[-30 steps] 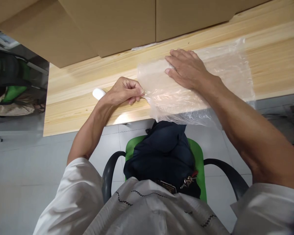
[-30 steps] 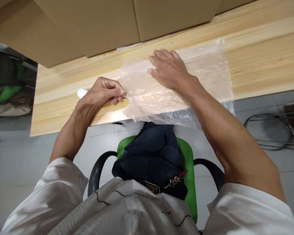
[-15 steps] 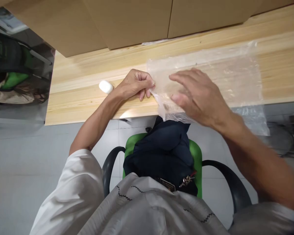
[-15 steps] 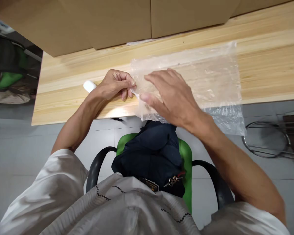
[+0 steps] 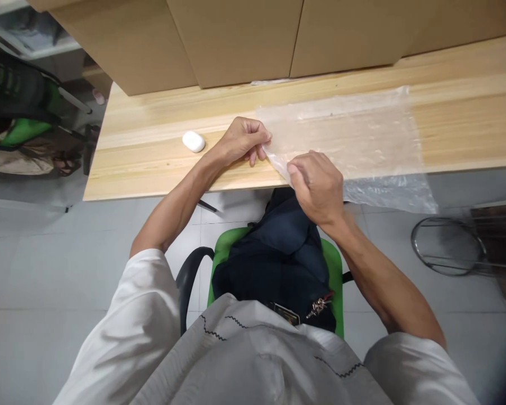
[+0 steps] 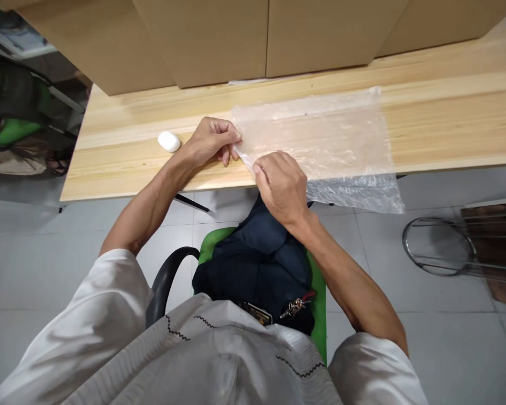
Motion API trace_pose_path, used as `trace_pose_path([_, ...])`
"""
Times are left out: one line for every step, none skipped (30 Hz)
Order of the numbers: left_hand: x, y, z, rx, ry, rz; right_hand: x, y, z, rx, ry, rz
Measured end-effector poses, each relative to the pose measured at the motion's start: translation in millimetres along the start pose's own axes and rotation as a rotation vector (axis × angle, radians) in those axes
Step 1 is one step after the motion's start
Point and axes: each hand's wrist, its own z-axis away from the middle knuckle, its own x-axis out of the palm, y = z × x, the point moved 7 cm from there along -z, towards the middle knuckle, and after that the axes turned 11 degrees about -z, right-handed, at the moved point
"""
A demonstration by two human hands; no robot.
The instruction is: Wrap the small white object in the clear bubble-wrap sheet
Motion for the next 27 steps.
trace_pose_path([0.4, 0.3, 0.0, -0.001, 0.006, -0.006, -4.9, -0.2, -0.5, -0.006, 0.022, -0.025])
trace_pose_path([0.7, 0.3, -0.3, -0.003, 0.013, -0.01, -9.9, 0.0, -0.6, -0.003, 0.044, -0.045])
trace_pose_path([1.1, 0.1, -0.9, -0.005, 0.02, -0.013, -14.7, 0.6, -0.5, 0.009, 0.065, -0.062])
trace_pose_path([1.8, -0.2, -1.4, -0.007, 0.024, -0.015, -18.6, 1.5, 0.1, 0.026, 0.083, -0.075])
trace_pose_path([2.5, -0.6, -1.9, -0.007, 0.026, -0.017, -21.2, 2.4, 1.2, 0.047, 0.095, -0.086])
trace_pose_path([3.2, -1.0, -2.2, -0.005, 0.029, -0.017, -22.3, 3.2, 3.0, 0.067, 0.102, -0.096])
trace_pose_path([3.8, -1.3, -2.1, -0.003, 0.032, -0.015, -21.8, 3.4, 5.5, 0.082, 0.105, -0.106])
trace_pose_path([4.1, -1.6, -1.7, 0.001, 0.037, -0.012, -19.8, 2.8, 8.6, 0.088, 0.1, -0.112])
trace_pose_path([4.2, -1.7, -0.9, 0.006, 0.043, -0.008, -16.4, 1.3, 12.3, 0.084, 0.091, -0.112])
trace_pose_path([4.1, -1.7, 0.1, 0.011, 0.05, -0.004, -12.1, -0.8, 16.2, 0.074, 0.079, -0.099])
trace_pose_path([3.9, -1.6, 1.3, 0.017, 0.056, 0.001, -7.1, -3.3, 20.1, 0.059, 0.067, -0.074])
trace_pose_path([3.9, -1.5, 2.4, 0.022, 0.06, 0.004, -1.8, -5.7, 23.5, 0.042, 0.055, -0.037])
trace_pose_path([3.8, -1.5, 3.5, 0.026, 0.063, 0.007, 3.6, -7.5, 26.3, 0.029, 0.042, 0.005])
trace_pose_path([3.8, -1.5, 4.5, 0.027, 0.066, 0.01, 8.6, -8.8, 28.0, 0.019, 0.031, 0.047])
trace_pose_path([3.7, -1.5, 5.3, 0.027, 0.069, 0.012, 12.9, -9.6, 28.6, 0.009, 0.025, 0.084])
trace_pose_path([3.6, -1.5, 6.0, 0.025, 0.073, 0.014, 16.0, -10.2, 28.1, -0.001, 0.022, 0.113])
trace_pose_path([3.6, -1.4, 6.7, 0.022, 0.075, 0.016, 18.0, -10.5, 26.8, -0.011, 0.025, 0.133])
trace_pose_path([3.5, -1.3, 7.2, 0.018, 0.078, 0.018, 18.7, -10.8, 24.8, -0.022, 0.033, 0.143])
trace_pose_path([3.7, -1.1, 7.8, 0.015, 0.078, 0.02, 18.2, -11.2, 22.7, -0.033, 0.046, 0.146])
trace_pose_path([3.9, -0.8, 8.4, 0.011, 0.075, 0.021, 16.8, -11.6, 20.5, -0.042, 0.062, 0.14])
trace_pose_path([4.2, -0.4, 8.9, 0.009, 0.073, 0.023, 14.7, -12.2, 18.7, -0.05, 0.079, 0.127])
trace_pose_path([4.5, 0.1, 9.5, 0.009, 0.071, 0.025, 12.0, -13.2, 17.2, -0.057, 0.099, 0.103])
trace_pose_path([4.8, 0.8, 10.2, 0.011, 0.071, 0.028, 9.0, -14.5, 16.1, -0.065, 0.12, 0.07])
trace_pose_path([5.0, 1.6, 10.8, 0.014, 0.073, 0.031, 6.0, -15.9, 15.4, -0.07, 0.14, 0.031])
trace_pose_path([5.2, 2.4, 11.5, 0.017, 0.075, 0.035, 3.2, -17.2, 14.8, -0.072, 0.158, -0.012])
trace_pose_path([5.6, 3.2, 12.3, 0.019, 0.078, 0.038, 0.7, -18.3, 14.2, -0.069, 0.173, -0.055])
trace_pose_path([6.2, 4.1, 13.1, 0.019, 0.079, 0.041, -1.5, -18.9, 13.6, -0.06, 0.184, -0.093])
